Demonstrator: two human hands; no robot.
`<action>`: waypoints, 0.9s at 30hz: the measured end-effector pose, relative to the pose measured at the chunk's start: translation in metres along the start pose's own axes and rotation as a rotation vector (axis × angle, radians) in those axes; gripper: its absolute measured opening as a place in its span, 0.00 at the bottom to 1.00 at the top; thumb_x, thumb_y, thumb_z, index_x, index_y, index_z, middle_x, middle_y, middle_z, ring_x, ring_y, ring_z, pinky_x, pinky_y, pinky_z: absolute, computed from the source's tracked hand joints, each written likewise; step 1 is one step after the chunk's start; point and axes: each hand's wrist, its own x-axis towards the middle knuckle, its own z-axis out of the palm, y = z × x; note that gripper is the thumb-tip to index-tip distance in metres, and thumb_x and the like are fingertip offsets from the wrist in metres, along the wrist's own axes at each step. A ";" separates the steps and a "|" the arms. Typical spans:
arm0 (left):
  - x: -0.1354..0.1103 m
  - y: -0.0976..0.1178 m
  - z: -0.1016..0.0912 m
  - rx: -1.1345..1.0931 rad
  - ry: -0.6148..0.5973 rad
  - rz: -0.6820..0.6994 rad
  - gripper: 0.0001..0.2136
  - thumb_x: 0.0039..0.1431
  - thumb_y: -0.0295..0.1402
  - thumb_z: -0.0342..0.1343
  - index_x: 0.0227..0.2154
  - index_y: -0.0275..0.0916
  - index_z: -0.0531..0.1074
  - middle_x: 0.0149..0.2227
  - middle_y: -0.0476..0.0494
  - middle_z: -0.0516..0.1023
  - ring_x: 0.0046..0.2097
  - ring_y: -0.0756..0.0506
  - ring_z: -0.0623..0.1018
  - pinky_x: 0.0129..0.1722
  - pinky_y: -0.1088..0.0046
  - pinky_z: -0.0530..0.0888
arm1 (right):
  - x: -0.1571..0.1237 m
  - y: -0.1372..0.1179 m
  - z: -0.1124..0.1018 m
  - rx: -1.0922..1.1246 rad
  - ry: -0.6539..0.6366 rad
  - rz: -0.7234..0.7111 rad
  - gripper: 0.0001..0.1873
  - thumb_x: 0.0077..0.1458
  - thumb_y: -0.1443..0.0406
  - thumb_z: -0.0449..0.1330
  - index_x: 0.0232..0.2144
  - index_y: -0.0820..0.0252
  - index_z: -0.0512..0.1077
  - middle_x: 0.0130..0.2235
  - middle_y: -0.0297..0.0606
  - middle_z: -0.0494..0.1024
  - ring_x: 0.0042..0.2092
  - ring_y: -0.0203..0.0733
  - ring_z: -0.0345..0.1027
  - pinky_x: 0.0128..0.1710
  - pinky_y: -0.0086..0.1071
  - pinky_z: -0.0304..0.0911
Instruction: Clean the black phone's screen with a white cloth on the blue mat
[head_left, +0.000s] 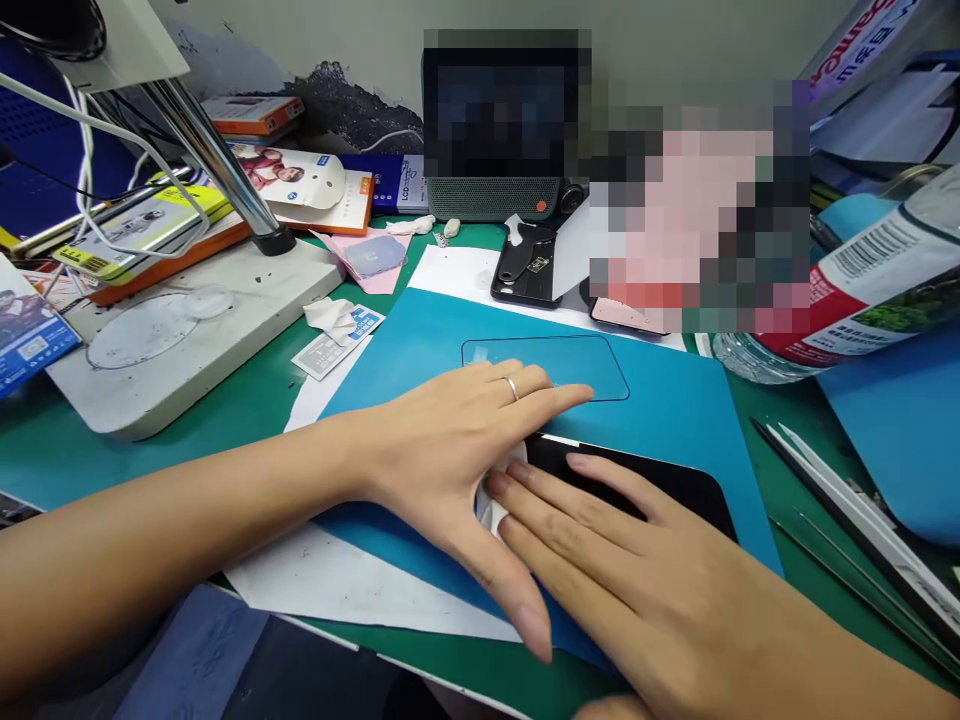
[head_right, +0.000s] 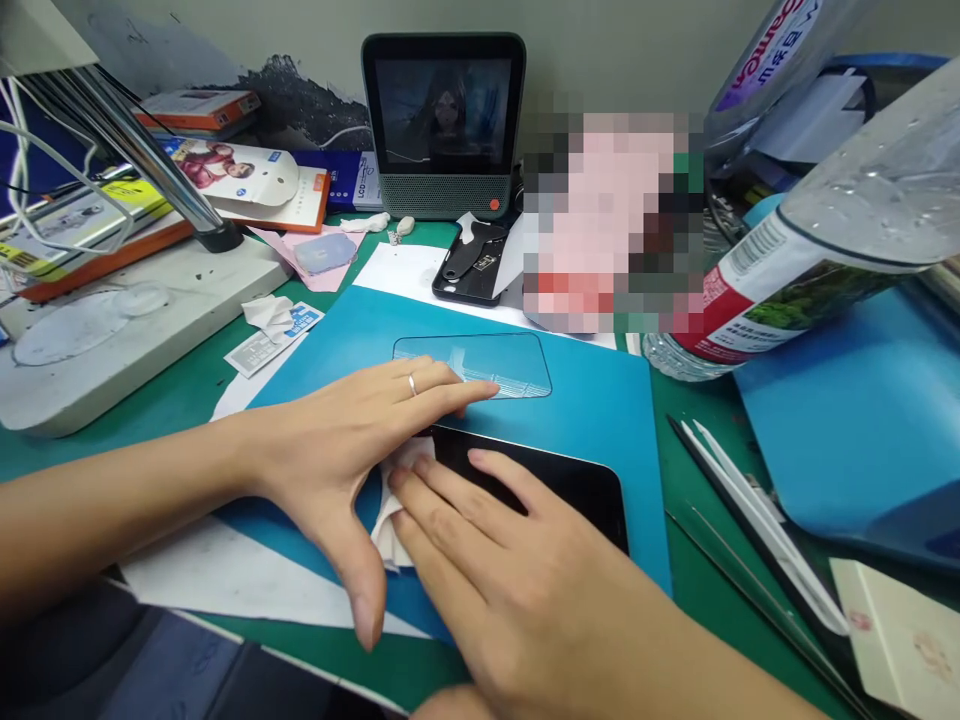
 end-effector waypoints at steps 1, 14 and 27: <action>0.001 0.000 0.000 -0.007 0.006 0.001 0.56 0.40 0.73 0.60 0.66 0.40 0.58 0.44 0.39 0.73 0.45 0.35 0.74 0.49 0.53 0.73 | 0.000 0.001 0.000 -0.005 -0.005 -0.001 0.41 0.66 0.40 0.48 0.58 0.68 0.74 0.63 0.49 0.75 0.64 0.57 0.69 0.63 0.49 0.62; -0.004 -0.004 0.001 0.156 -0.091 -0.008 0.54 0.49 0.75 0.51 0.68 0.38 0.58 0.47 0.34 0.73 0.47 0.33 0.73 0.51 0.52 0.72 | -0.006 0.007 0.005 0.083 -0.042 0.048 0.34 0.73 0.49 0.45 0.61 0.71 0.70 0.64 0.51 0.73 0.67 0.54 0.64 0.66 0.54 0.55; -0.004 0.000 -0.001 0.259 -0.157 0.006 0.48 0.50 0.71 0.55 0.64 0.40 0.64 0.53 0.32 0.72 0.51 0.33 0.74 0.49 0.58 0.72 | -0.011 0.012 -0.001 0.104 0.073 -0.088 0.27 0.73 0.51 0.50 0.50 0.68 0.78 0.55 0.50 0.82 0.57 0.49 0.75 0.60 0.46 0.63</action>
